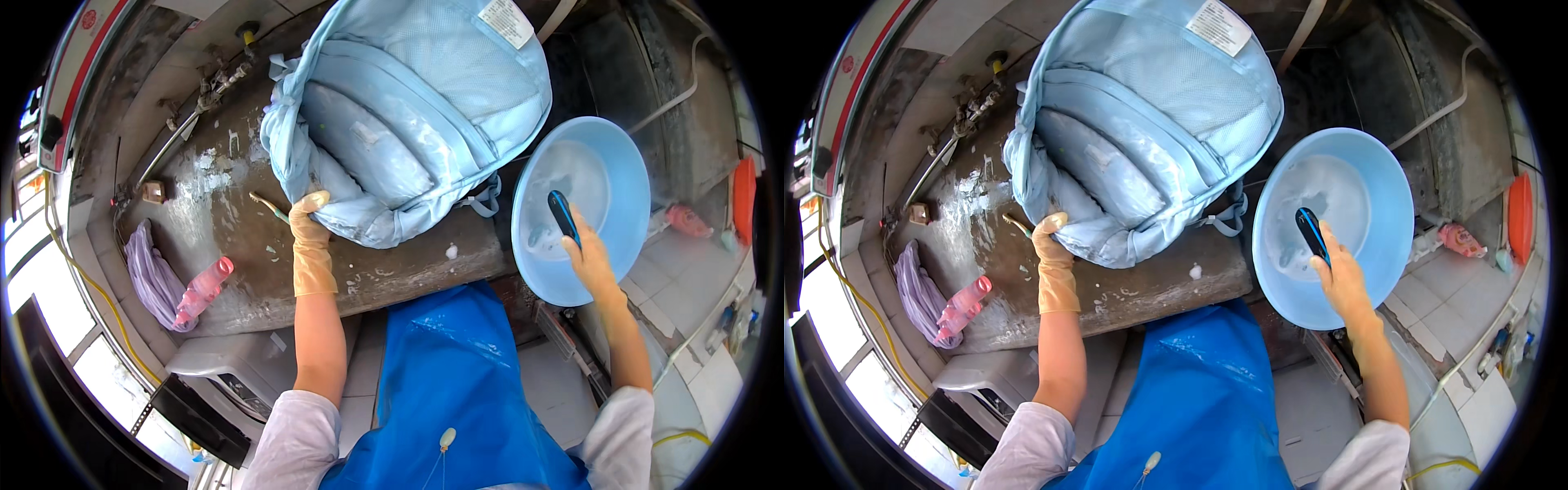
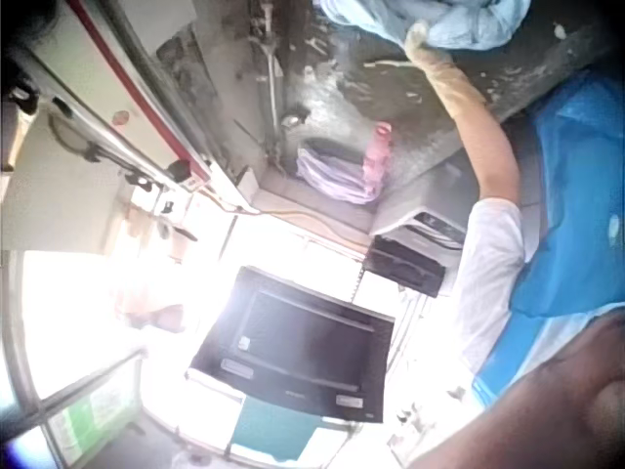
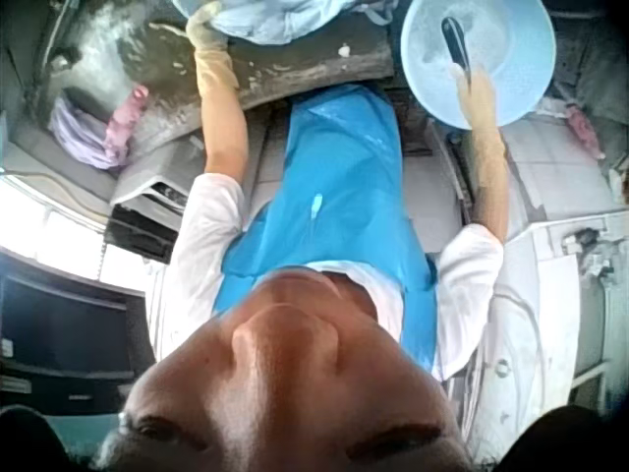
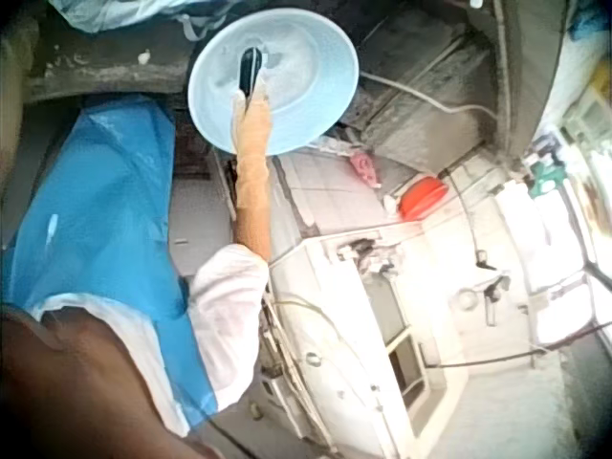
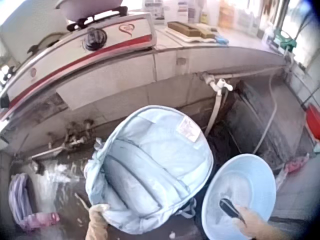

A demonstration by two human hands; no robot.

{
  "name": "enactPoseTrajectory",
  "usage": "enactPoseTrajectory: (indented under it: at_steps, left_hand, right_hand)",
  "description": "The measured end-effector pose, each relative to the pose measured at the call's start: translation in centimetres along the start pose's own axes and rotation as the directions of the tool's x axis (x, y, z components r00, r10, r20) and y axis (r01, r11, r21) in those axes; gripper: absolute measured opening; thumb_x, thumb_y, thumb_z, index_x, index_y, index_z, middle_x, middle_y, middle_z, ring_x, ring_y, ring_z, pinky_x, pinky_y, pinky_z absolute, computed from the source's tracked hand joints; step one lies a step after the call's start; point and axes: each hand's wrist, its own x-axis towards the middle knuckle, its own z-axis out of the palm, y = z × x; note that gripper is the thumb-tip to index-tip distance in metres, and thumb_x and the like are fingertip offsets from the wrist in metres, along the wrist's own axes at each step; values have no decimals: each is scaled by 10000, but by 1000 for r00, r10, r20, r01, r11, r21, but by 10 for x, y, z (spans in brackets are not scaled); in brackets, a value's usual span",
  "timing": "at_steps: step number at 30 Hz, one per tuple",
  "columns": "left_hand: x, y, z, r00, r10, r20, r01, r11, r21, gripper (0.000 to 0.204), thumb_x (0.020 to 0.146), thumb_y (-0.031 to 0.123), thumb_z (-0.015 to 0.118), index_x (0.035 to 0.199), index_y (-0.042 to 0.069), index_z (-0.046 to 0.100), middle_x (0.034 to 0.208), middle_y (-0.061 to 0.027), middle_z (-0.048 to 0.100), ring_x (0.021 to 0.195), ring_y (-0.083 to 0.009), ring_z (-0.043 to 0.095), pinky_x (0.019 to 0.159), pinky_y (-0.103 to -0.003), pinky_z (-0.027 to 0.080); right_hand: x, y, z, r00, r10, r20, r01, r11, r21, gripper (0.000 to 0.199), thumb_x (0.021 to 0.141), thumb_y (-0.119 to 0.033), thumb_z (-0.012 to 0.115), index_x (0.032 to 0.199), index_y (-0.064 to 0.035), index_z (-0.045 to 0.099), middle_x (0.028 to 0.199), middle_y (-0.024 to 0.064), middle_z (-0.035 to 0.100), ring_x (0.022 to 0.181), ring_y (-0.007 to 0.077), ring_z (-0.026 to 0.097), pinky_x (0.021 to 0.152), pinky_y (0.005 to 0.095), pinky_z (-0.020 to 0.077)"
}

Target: The person cleans a backpack by hand using a brush and a toothbrush, scrubbing the interior and exterior surfaces after dipping the tools into a basin of soapy water.

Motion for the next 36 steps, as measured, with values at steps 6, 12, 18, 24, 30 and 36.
enactPoseTrajectory:
  at_steps: [6,12,18,24,30,36]
  left_hand:
    - [-2,4,30,998,59,24,-60,996,60,503,655,132,644,1127,-35,601,1011,-145,632,931,-310,613,911,-425,513]
    - [-3,-2,31,997,59,51,-62,996,69,521,592,91,654,1092,-50,620,988,-129,635,874,-260,619,818,-365,524]
    - [-2,-8,31,997,75,0,-75,997,-14,610,580,80,649,1176,-37,584,1052,-124,629,903,-242,605,845,-335,490]
    - [2,-22,22,996,88,4,-87,985,-150,708,567,66,638,1259,-40,533,1096,-129,615,936,-257,602,839,-347,501]
    - [0,-15,19,998,27,57,-19,991,-129,625,541,55,621,1158,-45,590,970,-120,643,828,-239,621,766,-333,521]
    - [5,-25,1,1000,21,18,-17,977,-213,631,522,21,626,1142,-82,590,955,-141,663,814,-253,642,760,-349,536]
  right_hand:
    - [-3,-153,16,883,-470,-20,469,876,113,609,953,-211,527,1499,-117,275,1236,236,583,1120,406,570,940,424,463]
    - [134,-284,92,818,-562,123,553,827,101,443,984,-252,398,1395,-85,390,1065,218,653,968,418,614,785,494,496]
    - [152,-307,88,773,-575,267,594,805,14,463,984,-254,390,1434,-150,369,1080,213,654,975,417,617,831,494,489]
    - [98,-285,48,772,-404,491,580,765,-281,463,970,-234,436,1429,-188,391,1026,194,679,963,380,646,800,481,508]
    - [99,-279,70,809,-550,209,577,811,-101,462,957,-196,454,1410,-110,432,919,187,684,876,357,659,765,458,508]
    - [84,-264,25,785,-256,564,507,788,-349,574,997,-258,446,1523,-219,219,990,250,624,843,402,644,789,464,515]
